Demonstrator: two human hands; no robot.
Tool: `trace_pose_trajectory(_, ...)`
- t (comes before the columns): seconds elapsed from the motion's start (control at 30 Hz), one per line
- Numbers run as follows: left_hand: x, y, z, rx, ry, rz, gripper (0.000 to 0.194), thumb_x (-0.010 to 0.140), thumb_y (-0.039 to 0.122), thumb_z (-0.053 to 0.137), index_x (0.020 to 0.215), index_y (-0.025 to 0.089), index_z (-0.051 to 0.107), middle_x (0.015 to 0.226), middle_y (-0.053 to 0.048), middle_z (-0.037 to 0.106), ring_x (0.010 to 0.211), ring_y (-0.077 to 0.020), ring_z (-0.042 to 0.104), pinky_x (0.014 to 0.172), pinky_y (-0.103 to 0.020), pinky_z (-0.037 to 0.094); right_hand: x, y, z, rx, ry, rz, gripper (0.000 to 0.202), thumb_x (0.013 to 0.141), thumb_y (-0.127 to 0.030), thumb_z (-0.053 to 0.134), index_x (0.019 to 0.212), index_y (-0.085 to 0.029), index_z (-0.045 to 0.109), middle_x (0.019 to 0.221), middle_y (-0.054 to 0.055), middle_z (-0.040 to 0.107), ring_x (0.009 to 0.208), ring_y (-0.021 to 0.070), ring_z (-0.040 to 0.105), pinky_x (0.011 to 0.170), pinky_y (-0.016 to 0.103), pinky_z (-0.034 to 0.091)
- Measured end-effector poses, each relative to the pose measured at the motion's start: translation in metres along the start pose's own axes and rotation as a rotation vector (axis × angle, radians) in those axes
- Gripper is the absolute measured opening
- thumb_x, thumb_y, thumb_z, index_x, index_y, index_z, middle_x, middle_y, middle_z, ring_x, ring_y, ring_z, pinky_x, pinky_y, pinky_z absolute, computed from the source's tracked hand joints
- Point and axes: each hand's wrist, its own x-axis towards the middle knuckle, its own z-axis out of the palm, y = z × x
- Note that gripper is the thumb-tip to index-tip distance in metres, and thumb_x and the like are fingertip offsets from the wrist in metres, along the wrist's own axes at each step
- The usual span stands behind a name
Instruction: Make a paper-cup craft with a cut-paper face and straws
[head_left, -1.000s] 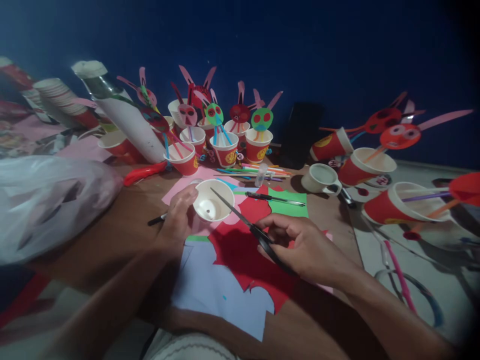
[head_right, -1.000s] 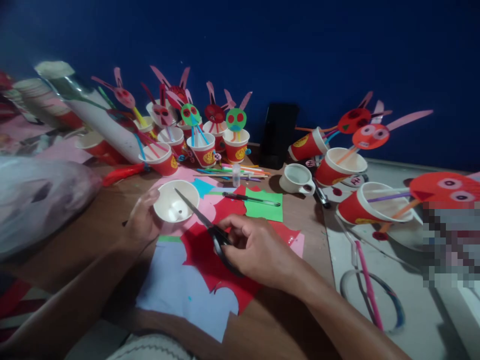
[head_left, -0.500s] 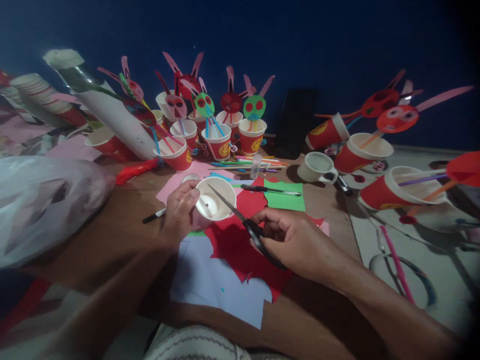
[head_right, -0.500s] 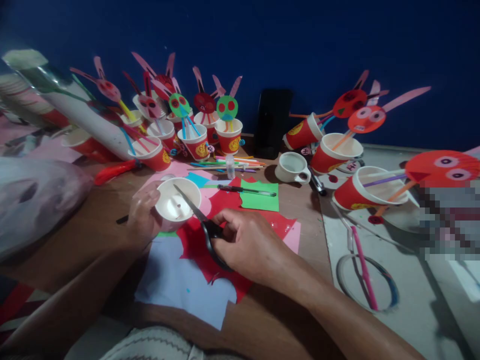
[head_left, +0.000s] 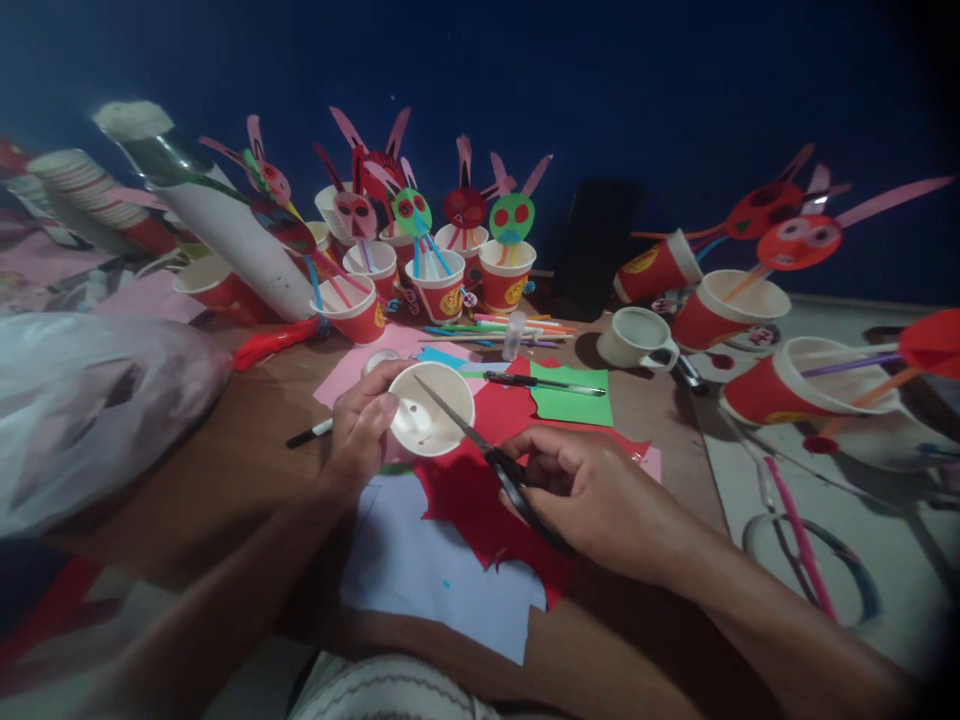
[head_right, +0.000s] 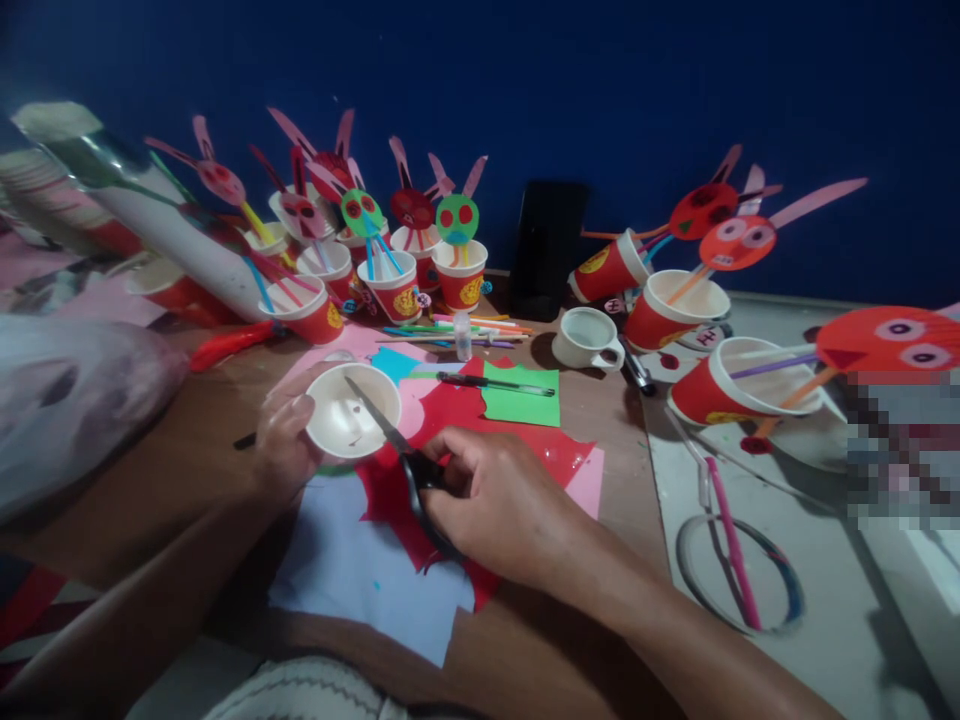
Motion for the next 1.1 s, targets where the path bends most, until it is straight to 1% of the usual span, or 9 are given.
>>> trace_pose_trajectory(0.17, -0.002, 0.007, 0.003, 0.057, -0.049, 0.054, 0.040, 0.072, 0.048, 0.054, 0.098, 0.020, 0.067, 0.107, -0.009, 0.061, 0.108, -0.0336, 0.049, 0.095, -0.042, 0.037, 0.000, 0.004, 0.002, 0.099, -0.023, 0.030, 0.008, 0.077, -0.026, 0.056, 0.082, -0.021, 0.060, 0.061, -0.004, 0.055, 0.053, 0.0077, 0.044, 0.044, 0.017, 0.030)
trace_pose_trajectory(0.27, -0.004, 0.008, 0.004, 0.059, -0.049, 0.077, 0.041, 0.071, 0.048, 0.053, 0.098, 0.021, 0.067, 0.103, -0.010, 0.063, 0.111, -0.0352, 0.048, 0.096, -0.043, 0.037, -0.002, 0.004, 0.003, 0.133, -0.033, 0.033, 0.008, 0.077, -0.026, 0.056, 0.082, -0.020, 0.060, 0.061, -0.004, 0.054, 0.052, 0.0075, 0.042, 0.043, 0.017, 0.030)
trace_pose_trajectory(0.37, -0.005, 0.004, 0.003, 0.026, -0.015, 0.089, 0.041, 0.068, 0.047, 0.054, 0.095, 0.020, 0.068, 0.096, -0.011, 0.065, 0.107, -0.0350, 0.050, 0.095, -0.044, 0.038, -0.003, 0.001, 0.003, 0.144, -0.029, 0.028, 0.008, 0.076, -0.021, 0.055, 0.082, -0.019, 0.060, 0.062, -0.003, 0.055, 0.053, 0.0077, 0.043, 0.044, 0.016, 0.031)
trace_pose_trajectory(0.53, -0.002, 0.001, 0.002, 0.023, 0.009, 0.113, 0.039, 0.070, 0.046, 0.051, 0.091, 0.018, 0.069, 0.091, -0.012, 0.066, 0.099, -0.0333, 0.055, 0.081, -0.043, 0.045, -0.003, -0.001, 0.005, 0.194, -0.049, 0.033, 0.011, 0.076, -0.020, 0.054, 0.085, -0.019, 0.060, 0.063, -0.002, 0.057, 0.052, 0.0081, 0.046, 0.044, 0.017, 0.032)
trace_pose_trajectory(0.67, 0.003, 0.005, 0.002, 0.054, 0.000, 0.152, 0.039, 0.070, 0.045, 0.053, 0.088, 0.015, 0.069, 0.094, -0.013, 0.066, 0.097, -0.0320, 0.055, 0.084, -0.043, 0.043, -0.002, -0.002, 0.007, 0.208, -0.044, 0.066, 0.009, 0.075, -0.021, 0.056, 0.083, -0.019, 0.059, 0.061, -0.003, 0.054, 0.050, 0.0073, 0.042, 0.043, 0.016, 0.031)
trace_pose_trajectory(0.77, 0.005, 0.004, 0.000, 0.041, -0.005, 0.091, 0.034, 0.074, 0.040, 0.051, 0.088, 0.016, 0.070, 0.095, -0.011, 0.066, 0.095, -0.0297, 0.056, 0.084, -0.040, 0.043, -0.001, -0.003, 0.008, 0.193, -0.042, 0.083, 0.008, 0.075, -0.022, 0.057, 0.082, -0.019, 0.059, 0.059, -0.004, 0.053, 0.050, 0.0071, 0.041, 0.043, 0.016, 0.031)
trace_pose_trajectory(0.9, 0.004, -0.003, -0.005, 0.038, 0.053, 0.011, 0.030, 0.075, 0.038, 0.052, 0.088, 0.018, 0.070, 0.088, -0.008, 0.066, 0.090, -0.0279, 0.057, 0.078, -0.036, 0.045, -0.001, 0.000, 0.007, 0.192, -0.024, 0.058, 0.010, 0.077, -0.024, 0.056, 0.085, -0.020, 0.060, 0.060, -0.004, 0.053, 0.051, 0.0074, 0.042, 0.043, 0.016, 0.032)
trace_pose_trajectory(0.97, 0.004, -0.006, -0.006, 0.041, 0.051, -0.010, 0.031, 0.075, 0.040, 0.053, 0.090, 0.019, 0.070, 0.090, -0.008, 0.066, 0.095, -0.0288, 0.057, 0.084, -0.037, 0.044, 0.000, 0.002, 0.007, 0.202, -0.025, 0.064, 0.012, 0.077, -0.025, 0.057, 0.087, -0.020, 0.061, 0.059, -0.004, 0.053, 0.050, 0.0074, 0.042, 0.042, 0.016, 0.031)
trace_pose_trajectory(1.1, 0.004, -0.003, -0.004, 0.003, -0.035, -0.046, 0.034, 0.076, 0.041, 0.051, 0.096, 0.019, 0.068, 0.101, -0.009, 0.065, 0.105, -0.0307, 0.054, 0.094, -0.041, 0.039, 0.002, 0.006, 0.006, 0.192, -0.006, 0.056, 0.013, 0.077, -0.029, 0.058, 0.087, -0.020, 0.060, 0.059, -0.004, 0.053, 0.049, 0.0074, 0.043, 0.043, 0.016, 0.032)
